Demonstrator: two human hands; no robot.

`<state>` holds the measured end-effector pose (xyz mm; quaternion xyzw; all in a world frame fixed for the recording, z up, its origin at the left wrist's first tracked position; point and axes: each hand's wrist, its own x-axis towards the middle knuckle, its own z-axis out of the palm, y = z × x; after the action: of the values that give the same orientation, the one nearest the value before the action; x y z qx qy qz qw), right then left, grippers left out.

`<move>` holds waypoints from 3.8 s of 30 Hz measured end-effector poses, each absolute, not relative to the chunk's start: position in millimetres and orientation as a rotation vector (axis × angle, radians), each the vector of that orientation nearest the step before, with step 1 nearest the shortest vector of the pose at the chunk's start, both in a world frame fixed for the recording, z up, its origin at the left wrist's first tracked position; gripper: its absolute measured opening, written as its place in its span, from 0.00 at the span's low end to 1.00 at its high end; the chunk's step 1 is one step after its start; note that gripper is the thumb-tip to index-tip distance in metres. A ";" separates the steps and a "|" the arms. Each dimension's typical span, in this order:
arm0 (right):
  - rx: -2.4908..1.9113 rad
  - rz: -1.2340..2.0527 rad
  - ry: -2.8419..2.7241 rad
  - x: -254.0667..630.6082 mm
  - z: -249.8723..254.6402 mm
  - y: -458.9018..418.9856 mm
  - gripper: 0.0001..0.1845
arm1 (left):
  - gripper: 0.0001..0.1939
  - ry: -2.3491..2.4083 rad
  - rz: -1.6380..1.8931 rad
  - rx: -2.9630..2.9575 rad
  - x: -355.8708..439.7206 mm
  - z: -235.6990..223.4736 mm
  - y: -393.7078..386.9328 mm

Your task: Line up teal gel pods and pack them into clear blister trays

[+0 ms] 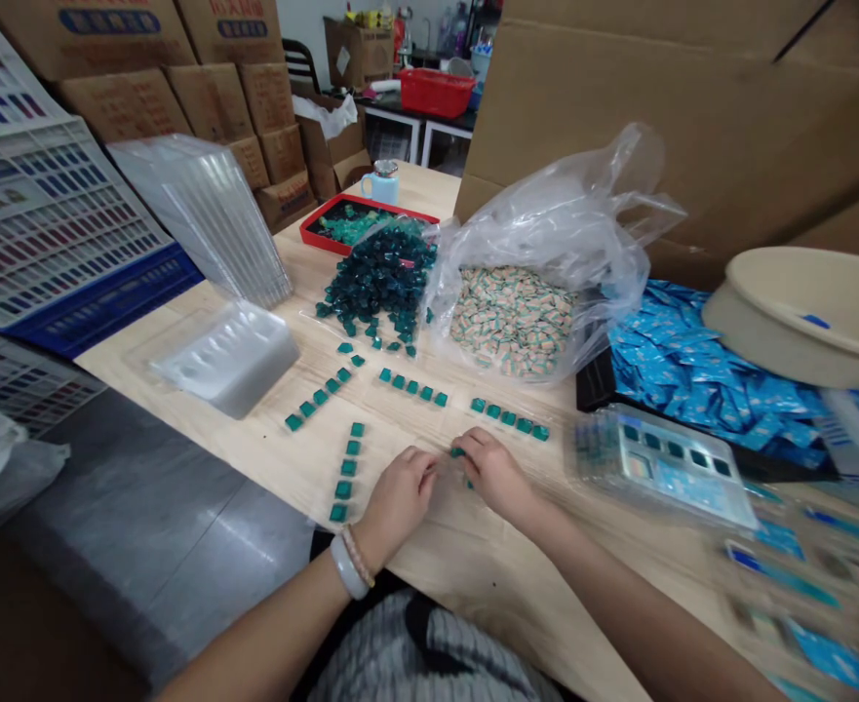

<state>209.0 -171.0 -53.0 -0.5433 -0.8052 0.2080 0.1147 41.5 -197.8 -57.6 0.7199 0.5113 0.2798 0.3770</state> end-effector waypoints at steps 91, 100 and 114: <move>-1.769 0.187 -2.697 168.9 -48.1 -189.2 0.07 | 0.17 1.162 0.723 0.608 11.2 -33.6 -216.5; -1.573 0.179 -2.637 164.0 -59.8 -196.1 0.08 | 0.11 1.248 0.837 0.683 12.6 -44.1 -207.5; -1.341 0.812 -2.011 166.9 -32.3 -185.8 0.07 | 0.16 1.170 0.975 0.712 14.4 -41.1 -187.7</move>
<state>166.9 -185.8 -32.3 -0.5030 -0.7543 0.3048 0.2917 14.4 -187.7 -41.1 0.3155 0.5184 0.4320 0.6672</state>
